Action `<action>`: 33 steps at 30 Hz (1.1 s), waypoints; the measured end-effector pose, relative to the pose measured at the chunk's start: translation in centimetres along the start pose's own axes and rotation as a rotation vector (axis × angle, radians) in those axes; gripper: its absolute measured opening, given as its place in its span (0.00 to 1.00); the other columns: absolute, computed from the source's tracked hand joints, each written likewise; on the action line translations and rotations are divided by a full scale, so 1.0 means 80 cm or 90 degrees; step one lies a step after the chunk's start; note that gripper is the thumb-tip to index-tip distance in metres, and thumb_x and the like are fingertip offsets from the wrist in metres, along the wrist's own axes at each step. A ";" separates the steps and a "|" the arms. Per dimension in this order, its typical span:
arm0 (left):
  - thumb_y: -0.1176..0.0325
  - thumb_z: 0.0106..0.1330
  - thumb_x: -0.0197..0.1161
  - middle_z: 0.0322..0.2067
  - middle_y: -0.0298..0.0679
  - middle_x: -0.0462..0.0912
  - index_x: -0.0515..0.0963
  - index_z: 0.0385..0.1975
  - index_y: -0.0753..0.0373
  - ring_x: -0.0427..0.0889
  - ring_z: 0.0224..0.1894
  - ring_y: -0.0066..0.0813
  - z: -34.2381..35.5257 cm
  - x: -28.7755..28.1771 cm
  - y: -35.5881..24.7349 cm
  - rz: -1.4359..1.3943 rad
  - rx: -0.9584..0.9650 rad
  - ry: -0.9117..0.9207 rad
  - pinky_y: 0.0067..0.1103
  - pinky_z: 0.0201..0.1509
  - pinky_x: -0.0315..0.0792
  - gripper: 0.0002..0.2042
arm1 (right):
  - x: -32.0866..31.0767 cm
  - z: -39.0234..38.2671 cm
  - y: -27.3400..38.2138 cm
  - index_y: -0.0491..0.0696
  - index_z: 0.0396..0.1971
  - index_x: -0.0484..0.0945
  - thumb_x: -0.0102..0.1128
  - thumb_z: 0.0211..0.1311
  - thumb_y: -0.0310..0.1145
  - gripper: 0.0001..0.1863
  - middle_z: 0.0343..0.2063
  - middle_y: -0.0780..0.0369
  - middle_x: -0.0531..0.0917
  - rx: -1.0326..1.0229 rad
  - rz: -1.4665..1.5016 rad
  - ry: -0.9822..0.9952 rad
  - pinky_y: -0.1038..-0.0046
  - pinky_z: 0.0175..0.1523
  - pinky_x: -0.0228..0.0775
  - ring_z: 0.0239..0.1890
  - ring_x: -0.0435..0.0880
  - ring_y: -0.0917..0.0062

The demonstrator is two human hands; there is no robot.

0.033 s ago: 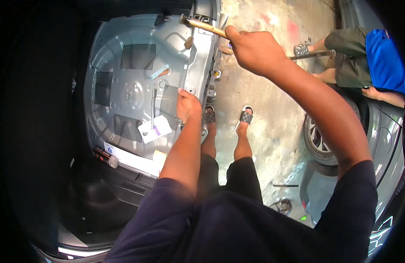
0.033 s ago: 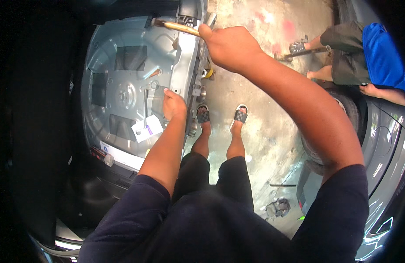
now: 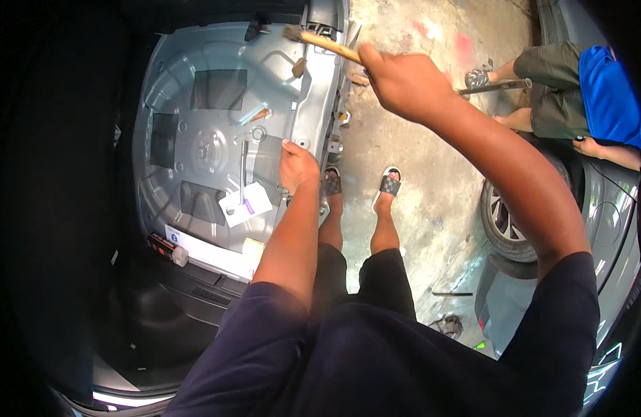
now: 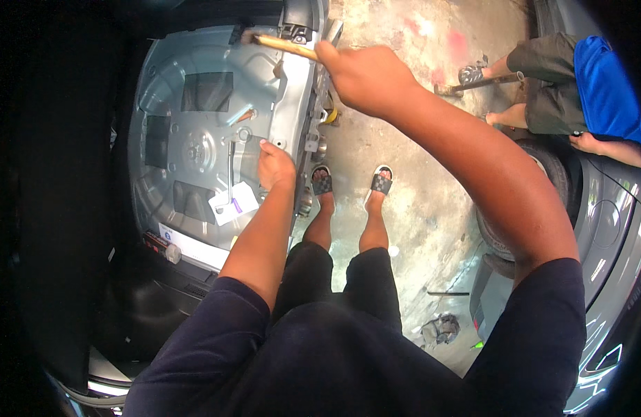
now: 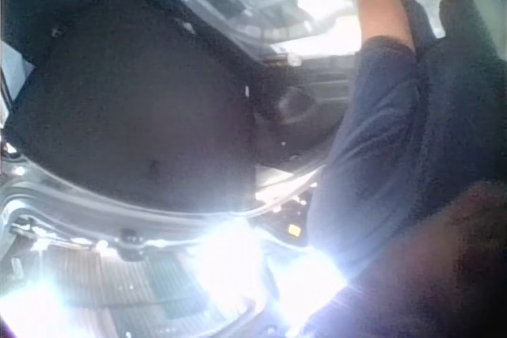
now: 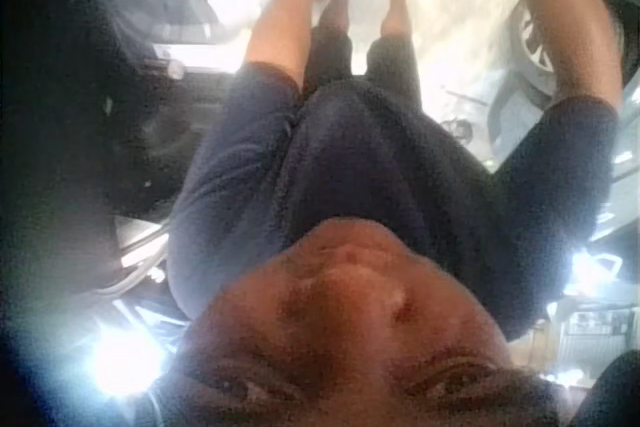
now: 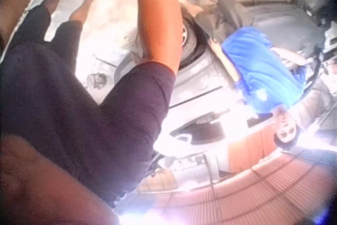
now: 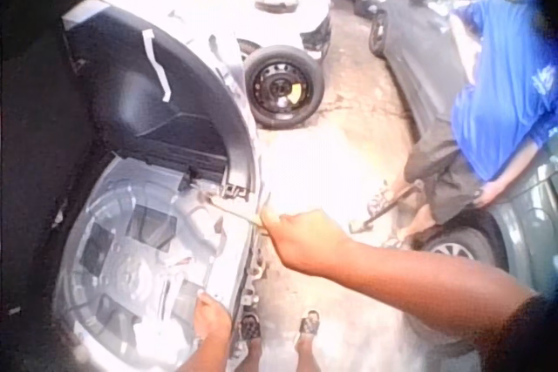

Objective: The person uses a hammer and a metal pry bar to work on the metal frame of a car trunk lid. They repeatedly strike the metal with the hammer and use the pry bar to adjust or separate parts of the trunk's internal structure.

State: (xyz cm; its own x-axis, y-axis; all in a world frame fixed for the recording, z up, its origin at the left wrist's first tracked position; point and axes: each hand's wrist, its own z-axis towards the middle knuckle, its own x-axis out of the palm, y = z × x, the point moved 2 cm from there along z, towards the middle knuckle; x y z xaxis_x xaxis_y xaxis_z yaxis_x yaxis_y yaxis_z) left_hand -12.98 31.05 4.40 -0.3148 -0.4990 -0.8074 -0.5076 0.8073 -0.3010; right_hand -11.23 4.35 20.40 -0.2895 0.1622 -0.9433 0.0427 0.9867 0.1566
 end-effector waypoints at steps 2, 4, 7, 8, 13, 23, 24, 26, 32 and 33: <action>0.43 0.83 0.29 0.53 0.54 0.88 0.83 0.59 0.60 0.83 0.57 0.64 0.000 0.002 -0.012 0.013 -0.002 0.001 0.50 0.64 0.74 0.35 | -0.006 0.005 -0.023 0.47 0.50 0.76 0.51 0.74 0.32 0.11 0.29 0.53 0.89 0.010 -0.056 0.074 0.53 0.36 0.82 0.32 0.91 0.53; 0.43 0.82 0.30 0.54 0.55 0.87 0.83 0.59 0.61 0.83 0.58 0.64 0.000 -0.002 -0.015 -0.007 -0.016 0.006 0.50 0.64 0.74 0.35 | -0.013 0.014 -0.014 0.48 0.50 0.76 0.52 0.73 0.33 0.11 0.29 0.53 0.89 0.025 -0.067 0.058 0.53 0.36 0.82 0.32 0.90 0.53; 0.43 0.82 0.30 0.54 0.55 0.87 0.83 0.59 0.60 0.83 0.58 0.63 0.004 0.004 -0.007 0.005 -0.012 0.005 0.50 0.64 0.74 0.35 | -0.013 0.008 -0.007 0.48 0.50 0.76 0.52 0.73 0.33 0.11 0.29 0.52 0.89 0.007 -0.015 -0.030 0.51 0.36 0.82 0.32 0.90 0.52; 0.43 0.82 0.30 0.54 0.55 0.87 0.83 0.59 0.60 0.83 0.58 0.63 0.009 0.006 -0.013 0.005 0.001 -0.003 0.50 0.64 0.73 0.35 | -0.004 0.005 -0.015 0.48 0.50 0.76 0.52 0.73 0.33 0.11 0.29 0.52 0.89 -0.006 0.004 -0.061 0.51 0.36 0.82 0.32 0.90 0.52; 0.43 0.82 0.30 0.54 0.55 0.87 0.83 0.59 0.59 0.82 0.58 0.64 0.002 -0.002 -0.015 0.000 -0.008 -0.002 0.50 0.64 0.73 0.34 | -0.012 0.023 -0.023 0.48 0.48 0.73 0.51 0.72 0.32 0.09 0.26 0.53 0.87 0.054 -0.061 -0.009 0.50 0.34 0.79 0.29 0.88 0.50; 0.42 0.82 0.29 0.56 0.54 0.86 0.85 0.59 0.59 0.82 0.59 0.65 0.001 -0.005 -0.019 -0.013 -0.029 -0.004 0.52 0.64 0.72 0.36 | -0.016 0.033 -0.028 0.46 0.51 0.74 0.50 0.72 0.31 0.12 0.31 0.51 0.89 0.042 0.004 -0.052 0.49 0.40 0.80 0.35 0.90 0.52; 0.42 0.82 0.29 0.56 0.54 0.86 0.85 0.59 0.59 0.82 0.59 0.65 0.001 -0.005 -0.018 -0.010 -0.024 -0.008 0.52 0.65 0.72 0.37 | -0.005 0.029 -0.036 0.46 0.51 0.74 0.50 0.72 0.30 0.12 0.31 0.51 0.89 0.045 -0.004 -0.010 0.49 0.39 0.79 0.34 0.90 0.52; 0.41 0.81 0.28 0.56 0.54 0.86 0.84 0.59 0.59 0.82 0.59 0.65 -0.004 0.000 -0.023 -0.003 -0.007 -0.003 0.52 0.65 0.72 0.37 | 0.012 0.027 -0.046 0.46 0.51 0.73 0.50 0.73 0.30 0.11 0.30 0.52 0.89 0.107 -0.036 0.032 0.49 0.36 0.78 0.33 0.89 0.51; 0.42 0.81 0.28 0.57 0.56 0.85 0.84 0.59 0.61 0.81 0.60 0.65 -0.004 -0.002 -0.022 0.006 -0.006 -0.008 0.51 0.66 0.72 0.37 | 0.009 0.019 -0.048 0.43 0.51 0.75 0.49 0.74 0.33 0.13 0.30 0.53 0.89 0.065 -0.029 0.013 0.52 0.37 0.82 0.33 0.91 0.55; 0.42 0.81 0.28 0.57 0.56 0.85 0.84 0.59 0.61 0.81 0.60 0.65 -0.004 -0.001 -0.024 0.007 -0.021 -0.006 0.51 0.66 0.72 0.37 | 0.021 0.014 -0.053 0.43 0.52 0.76 0.48 0.75 0.33 0.14 0.30 0.53 0.90 0.070 -0.058 0.088 0.53 0.37 0.83 0.34 0.92 0.56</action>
State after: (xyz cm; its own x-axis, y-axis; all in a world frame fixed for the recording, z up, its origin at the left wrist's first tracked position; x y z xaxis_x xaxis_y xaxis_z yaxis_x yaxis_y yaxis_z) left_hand -12.27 29.44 5.21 -0.3123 -0.4875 -0.8154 -0.5306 0.8014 -0.2759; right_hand -10.78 0.41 17.85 -0.4253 0.0779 -0.9017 0.1117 0.9932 0.0331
